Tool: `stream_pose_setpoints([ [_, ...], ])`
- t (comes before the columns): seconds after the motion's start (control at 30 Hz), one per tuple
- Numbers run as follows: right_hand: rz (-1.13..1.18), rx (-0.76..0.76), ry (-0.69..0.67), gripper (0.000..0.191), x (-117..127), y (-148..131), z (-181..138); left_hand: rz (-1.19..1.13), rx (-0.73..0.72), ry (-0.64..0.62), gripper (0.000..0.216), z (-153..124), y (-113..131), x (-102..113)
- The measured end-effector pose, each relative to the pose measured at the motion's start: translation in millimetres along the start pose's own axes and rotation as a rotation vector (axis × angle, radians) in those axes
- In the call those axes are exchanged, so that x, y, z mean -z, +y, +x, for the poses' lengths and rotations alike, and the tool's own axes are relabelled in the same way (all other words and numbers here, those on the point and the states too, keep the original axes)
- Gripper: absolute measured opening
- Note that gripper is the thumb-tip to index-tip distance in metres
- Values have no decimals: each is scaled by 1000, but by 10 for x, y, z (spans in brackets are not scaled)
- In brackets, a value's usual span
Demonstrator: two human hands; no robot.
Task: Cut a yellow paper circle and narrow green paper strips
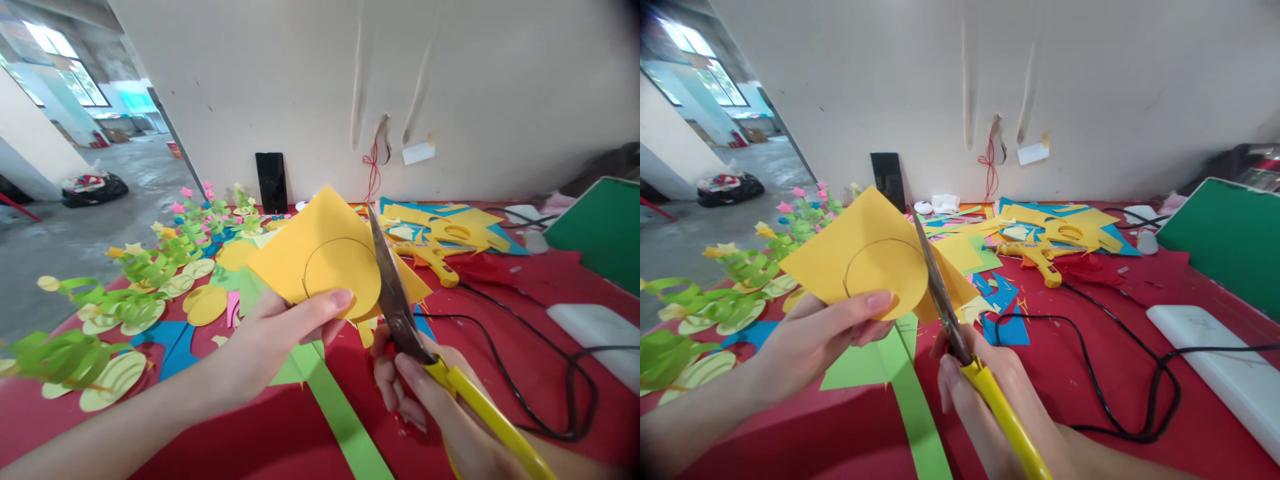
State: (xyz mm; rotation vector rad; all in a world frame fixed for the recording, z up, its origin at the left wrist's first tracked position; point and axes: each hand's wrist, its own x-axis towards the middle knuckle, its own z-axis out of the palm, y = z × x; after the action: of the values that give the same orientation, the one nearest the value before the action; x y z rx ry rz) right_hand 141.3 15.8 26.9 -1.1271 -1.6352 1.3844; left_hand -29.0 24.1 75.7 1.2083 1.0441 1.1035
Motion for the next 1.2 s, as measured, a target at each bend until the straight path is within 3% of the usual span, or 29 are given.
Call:
stream_pose_setpoints([
  [0.33,52,-86,26,21,-38,0,-37,189,-62,42,38,31,-52,63],
  [0.53,92,-97,1,25,-36,20,-25,185,-76,56,39,29,-80,72],
  [0.73,125,-90,-17,25,-17,78,-43,61,-91,-31,33,35,-44,8],
  [1.07,134,-57,-77,27,28,116,-54,128,45,-9,40,-27,-64,-11],
  [1.2,106,-5,-35,28,11,105,-18,130,57,-22,40,-17,-57,-4],
])
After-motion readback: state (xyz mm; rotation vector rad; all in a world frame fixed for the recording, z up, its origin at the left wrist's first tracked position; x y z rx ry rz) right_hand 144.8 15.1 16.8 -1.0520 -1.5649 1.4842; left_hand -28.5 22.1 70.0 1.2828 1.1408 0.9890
